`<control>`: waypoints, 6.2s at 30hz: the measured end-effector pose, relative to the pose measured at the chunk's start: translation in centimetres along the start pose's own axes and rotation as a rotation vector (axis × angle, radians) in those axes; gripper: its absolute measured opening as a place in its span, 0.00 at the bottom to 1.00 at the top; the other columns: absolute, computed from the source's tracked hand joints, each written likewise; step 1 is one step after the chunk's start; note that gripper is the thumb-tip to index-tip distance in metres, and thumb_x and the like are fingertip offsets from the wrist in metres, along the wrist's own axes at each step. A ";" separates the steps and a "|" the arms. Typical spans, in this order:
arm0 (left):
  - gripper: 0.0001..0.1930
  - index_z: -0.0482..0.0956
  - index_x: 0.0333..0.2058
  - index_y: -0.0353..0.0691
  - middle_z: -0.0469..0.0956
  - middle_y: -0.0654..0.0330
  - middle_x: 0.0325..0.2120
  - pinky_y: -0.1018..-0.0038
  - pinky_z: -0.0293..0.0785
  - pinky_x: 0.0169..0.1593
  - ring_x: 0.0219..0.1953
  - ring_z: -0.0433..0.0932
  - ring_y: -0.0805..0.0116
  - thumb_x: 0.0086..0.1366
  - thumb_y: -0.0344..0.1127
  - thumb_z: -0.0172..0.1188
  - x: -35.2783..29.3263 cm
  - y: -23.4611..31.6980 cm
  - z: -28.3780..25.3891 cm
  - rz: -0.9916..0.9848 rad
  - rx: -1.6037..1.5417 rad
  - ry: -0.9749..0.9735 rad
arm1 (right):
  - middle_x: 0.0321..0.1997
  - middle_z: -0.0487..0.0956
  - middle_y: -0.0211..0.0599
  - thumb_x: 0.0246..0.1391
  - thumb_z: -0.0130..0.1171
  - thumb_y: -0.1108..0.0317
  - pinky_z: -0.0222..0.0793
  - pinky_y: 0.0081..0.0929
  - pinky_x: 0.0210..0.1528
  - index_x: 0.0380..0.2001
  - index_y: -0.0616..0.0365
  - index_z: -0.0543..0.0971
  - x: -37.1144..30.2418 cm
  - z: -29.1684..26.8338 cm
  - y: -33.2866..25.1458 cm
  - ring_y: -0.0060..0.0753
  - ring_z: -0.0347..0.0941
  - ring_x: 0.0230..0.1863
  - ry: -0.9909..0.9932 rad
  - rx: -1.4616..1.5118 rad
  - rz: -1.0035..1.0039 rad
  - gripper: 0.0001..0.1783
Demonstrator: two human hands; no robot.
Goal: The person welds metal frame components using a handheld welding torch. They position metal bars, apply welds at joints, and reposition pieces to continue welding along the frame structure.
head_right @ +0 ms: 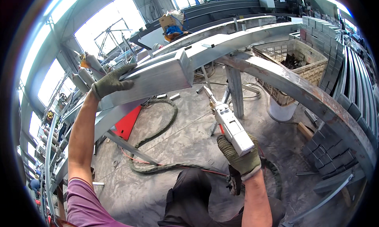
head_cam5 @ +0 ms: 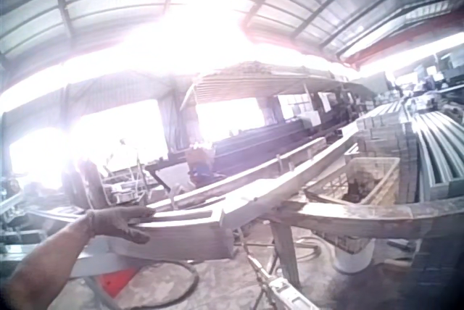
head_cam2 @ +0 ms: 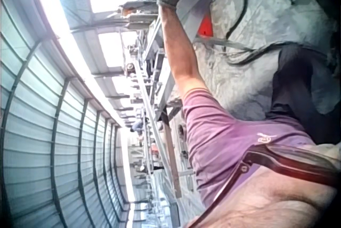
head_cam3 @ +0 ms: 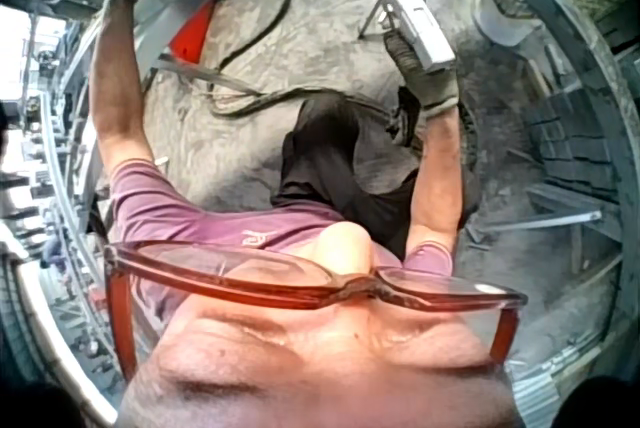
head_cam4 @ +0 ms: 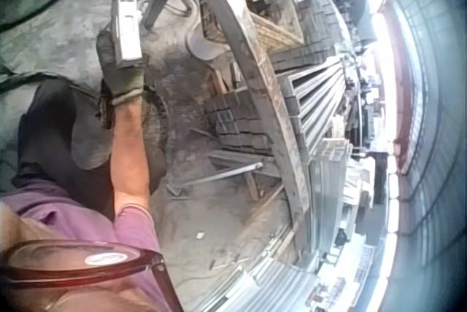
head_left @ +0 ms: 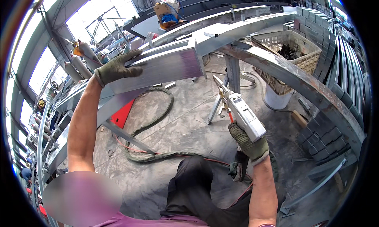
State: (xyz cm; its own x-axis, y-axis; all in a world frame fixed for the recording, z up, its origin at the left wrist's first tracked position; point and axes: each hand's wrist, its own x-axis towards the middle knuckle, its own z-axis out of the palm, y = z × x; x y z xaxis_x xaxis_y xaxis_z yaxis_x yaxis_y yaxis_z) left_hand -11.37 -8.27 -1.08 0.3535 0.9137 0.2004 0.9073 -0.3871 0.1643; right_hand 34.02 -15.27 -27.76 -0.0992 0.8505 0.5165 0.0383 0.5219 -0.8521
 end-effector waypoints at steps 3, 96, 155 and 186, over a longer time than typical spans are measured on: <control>0.51 0.63 0.76 0.36 0.83 0.54 0.58 0.70 0.83 0.58 0.54 0.85 0.70 0.57 0.29 0.83 1.0 2.7 0.8 -0.257 -0.429 -0.134 | 0.29 0.81 0.24 0.63 0.75 0.67 0.72 0.26 0.31 0.43 0.61 0.85 -0.1 -0.5 0.4 0.19 0.75 0.29 -0.006 -0.044 0.001 0.11; 0.25 0.88 0.33 0.40 0.81 0.47 0.23 0.57 0.76 0.37 0.27 0.82 0.49 0.78 0.56 0.59 -0.7 1.6 7.3 -0.439 0.332 0.931 | 0.32 0.86 0.31 0.59 0.76 0.74 0.78 0.27 0.36 0.42 0.62 0.87 6.8 -1.1 1.9 0.24 0.81 0.32 -0.130 0.309 -0.030 0.09; 0.24 0.87 0.32 0.37 0.78 0.44 0.21 0.56 0.74 0.35 0.24 0.80 0.45 0.78 0.53 0.60 -0.7 2.0 7.3 -0.406 0.302 0.921 | 0.31 0.81 0.24 0.64 0.73 0.72 0.70 0.23 0.30 0.43 0.59 0.85 7.8 -0.6 1.9 0.17 0.75 0.29 -0.219 0.194 -0.079 0.07; 0.24 0.87 0.32 0.37 0.78 0.49 0.18 0.59 0.74 0.35 0.21 0.78 0.54 0.78 0.52 0.61 -0.7 2.0 7.3 -0.424 0.274 0.923 | 0.24 0.82 0.29 0.60 0.73 0.75 0.74 0.27 0.28 0.37 0.63 0.86 8.0 0.1 2.2 0.22 0.79 0.25 -0.163 0.254 -0.118 0.05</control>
State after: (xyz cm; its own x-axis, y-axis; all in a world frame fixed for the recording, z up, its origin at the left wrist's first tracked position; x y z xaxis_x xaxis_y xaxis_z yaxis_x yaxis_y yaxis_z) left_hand -8.11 -8.75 -7.98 -0.2117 0.4748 0.8543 0.9772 0.0891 0.1926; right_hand 33.26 -7.33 -25.51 -0.2474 0.7527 0.6101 -0.2303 0.5660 -0.7916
